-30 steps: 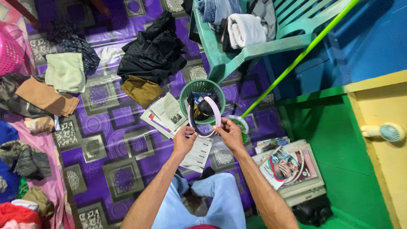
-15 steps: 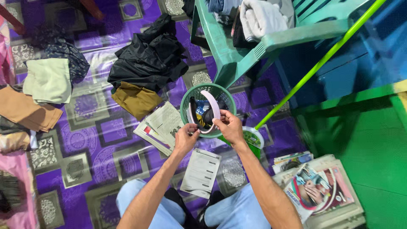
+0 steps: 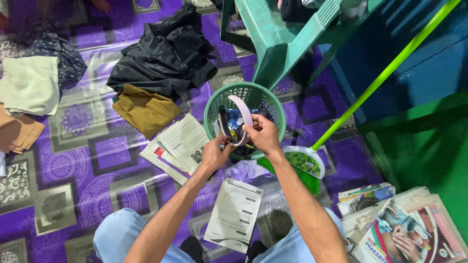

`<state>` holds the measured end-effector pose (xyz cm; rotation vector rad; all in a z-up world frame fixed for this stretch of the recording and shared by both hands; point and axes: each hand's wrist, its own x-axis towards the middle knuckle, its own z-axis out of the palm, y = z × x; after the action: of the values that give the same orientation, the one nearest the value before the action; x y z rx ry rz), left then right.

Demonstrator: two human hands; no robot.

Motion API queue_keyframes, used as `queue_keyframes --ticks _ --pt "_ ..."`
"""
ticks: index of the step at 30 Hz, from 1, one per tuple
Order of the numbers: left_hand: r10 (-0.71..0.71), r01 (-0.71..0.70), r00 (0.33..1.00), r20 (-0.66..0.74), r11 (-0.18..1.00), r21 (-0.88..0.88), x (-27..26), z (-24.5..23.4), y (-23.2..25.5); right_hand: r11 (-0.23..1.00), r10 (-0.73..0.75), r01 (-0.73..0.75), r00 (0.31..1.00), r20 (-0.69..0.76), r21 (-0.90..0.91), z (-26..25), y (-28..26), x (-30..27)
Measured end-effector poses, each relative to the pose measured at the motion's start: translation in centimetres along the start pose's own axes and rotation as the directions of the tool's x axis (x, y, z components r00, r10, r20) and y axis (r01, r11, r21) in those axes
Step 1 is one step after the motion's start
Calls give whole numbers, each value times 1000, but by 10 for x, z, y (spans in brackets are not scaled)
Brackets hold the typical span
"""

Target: The person picks up a headband and places it into a green basket. They then sort through a stack of documents and a textbook by hand.

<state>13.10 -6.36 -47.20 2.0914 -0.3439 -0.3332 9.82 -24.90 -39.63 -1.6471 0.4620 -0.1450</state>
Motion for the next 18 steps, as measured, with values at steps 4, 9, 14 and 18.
queue_keyframes --ticks 4,9,14,18 --pt "132 -132 991 1 991 2 4 4 -20 991 -115 116 993 12 -74 6 29 7" --pt "93 -100 995 46 978 184 9 -8 -17 987 -94 95 995 18 -127 20 56 18" --pt "202 -176 979 -21 897 405 9 -25 -11 960 -77 93 995 69 -264 35 67 33" --pt "241 -170 966 -91 860 481 20 -19 -28 877 -63 103 993 101 -469 50 77 48"
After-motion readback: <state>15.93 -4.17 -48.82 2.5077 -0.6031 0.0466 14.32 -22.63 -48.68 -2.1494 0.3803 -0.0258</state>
